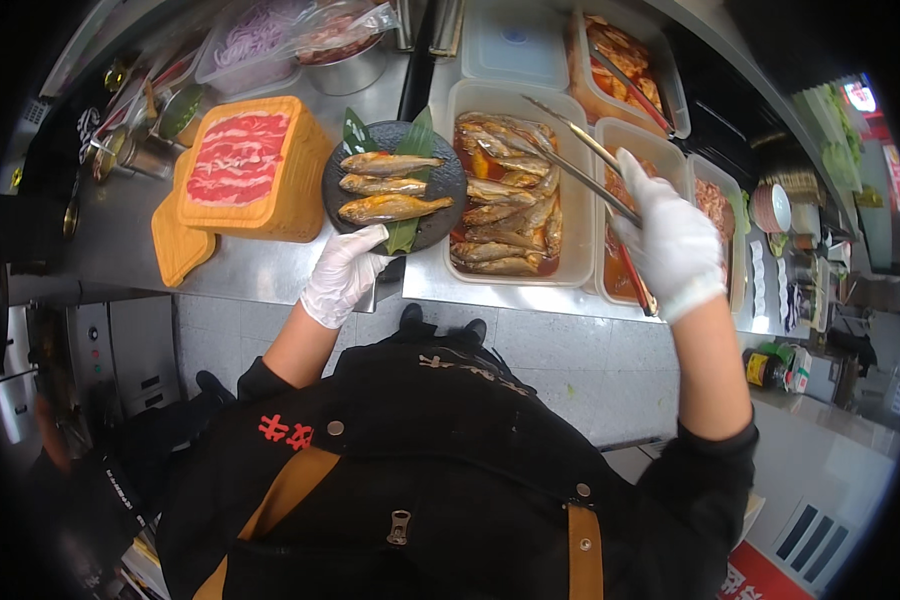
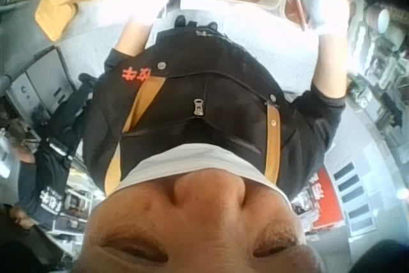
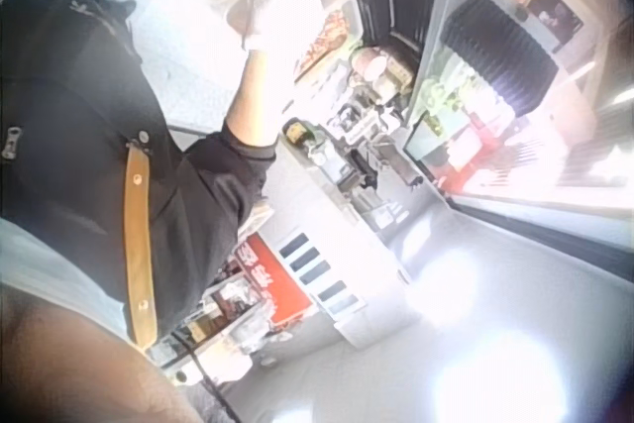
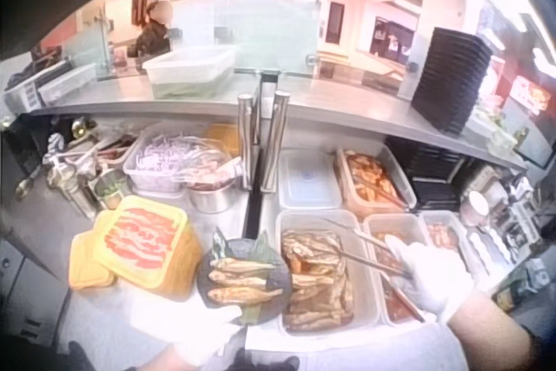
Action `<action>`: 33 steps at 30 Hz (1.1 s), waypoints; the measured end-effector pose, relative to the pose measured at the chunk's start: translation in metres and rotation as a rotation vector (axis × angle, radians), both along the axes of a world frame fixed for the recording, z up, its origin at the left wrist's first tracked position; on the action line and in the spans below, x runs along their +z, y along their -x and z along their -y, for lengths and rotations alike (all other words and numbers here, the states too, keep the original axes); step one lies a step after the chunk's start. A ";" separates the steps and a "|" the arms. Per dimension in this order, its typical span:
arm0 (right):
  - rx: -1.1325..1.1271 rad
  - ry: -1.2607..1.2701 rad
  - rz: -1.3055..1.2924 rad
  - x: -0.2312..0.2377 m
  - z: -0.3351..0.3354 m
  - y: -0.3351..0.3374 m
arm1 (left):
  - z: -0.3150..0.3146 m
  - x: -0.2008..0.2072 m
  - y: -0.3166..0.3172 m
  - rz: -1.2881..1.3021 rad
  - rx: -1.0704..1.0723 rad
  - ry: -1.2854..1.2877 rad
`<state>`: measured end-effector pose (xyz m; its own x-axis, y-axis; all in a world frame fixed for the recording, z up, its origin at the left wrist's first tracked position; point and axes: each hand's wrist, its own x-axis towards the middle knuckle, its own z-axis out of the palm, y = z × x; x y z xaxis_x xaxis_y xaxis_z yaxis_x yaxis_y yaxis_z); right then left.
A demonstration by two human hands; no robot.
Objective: The person assembles several dishes by placing lettuce leaves on plates, adding sliced meat and shrimp, and arranging them on a stainless steel counter. They retrieve items from a refrigerator and use tongs to place food onto plates.
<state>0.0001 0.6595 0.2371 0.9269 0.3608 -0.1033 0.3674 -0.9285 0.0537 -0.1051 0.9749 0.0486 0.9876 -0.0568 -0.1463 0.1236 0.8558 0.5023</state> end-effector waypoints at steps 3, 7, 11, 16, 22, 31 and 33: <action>-0.161 -0.153 -0.134 -0.062 -0.016 -0.017 | -0.005 0.001 -0.001 -0.130 -0.022 -0.025; -0.268 -0.135 -0.275 -0.118 -0.049 -0.020 | -0.006 0.020 -0.009 -0.095 -0.069 -0.020; -0.294 0.209 -0.287 -0.129 -0.070 0.004 | 0.006 0.054 -0.017 0.026 -0.035 -0.090; -0.122 -0.066 -0.198 -0.118 -0.031 0.024 | 0.030 0.081 -0.022 -0.003 -0.135 -0.229; -0.164 -1.260 -0.390 -0.095 0.107 0.063 | 0.148 0.119 -0.016 0.093 -0.257 -0.196; -0.310 -1.898 -0.404 -0.053 0.321 0.148 | 0.404 0.111 -0.020 0.166 -0.493 -0.113; -0.426 -1.917 -0.348 -0.050 0.357 0.152 | 0.452 0.109 -0.019 0.195 -0.516 -0.051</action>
<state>-0.1515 0.3026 0.1869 0.9965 0.0021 -0.0831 -0.0797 0.3076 -0.9482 -0.0859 0.5230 0.1575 0.8428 -0.5378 0.0217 0.4204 0.6830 0.5973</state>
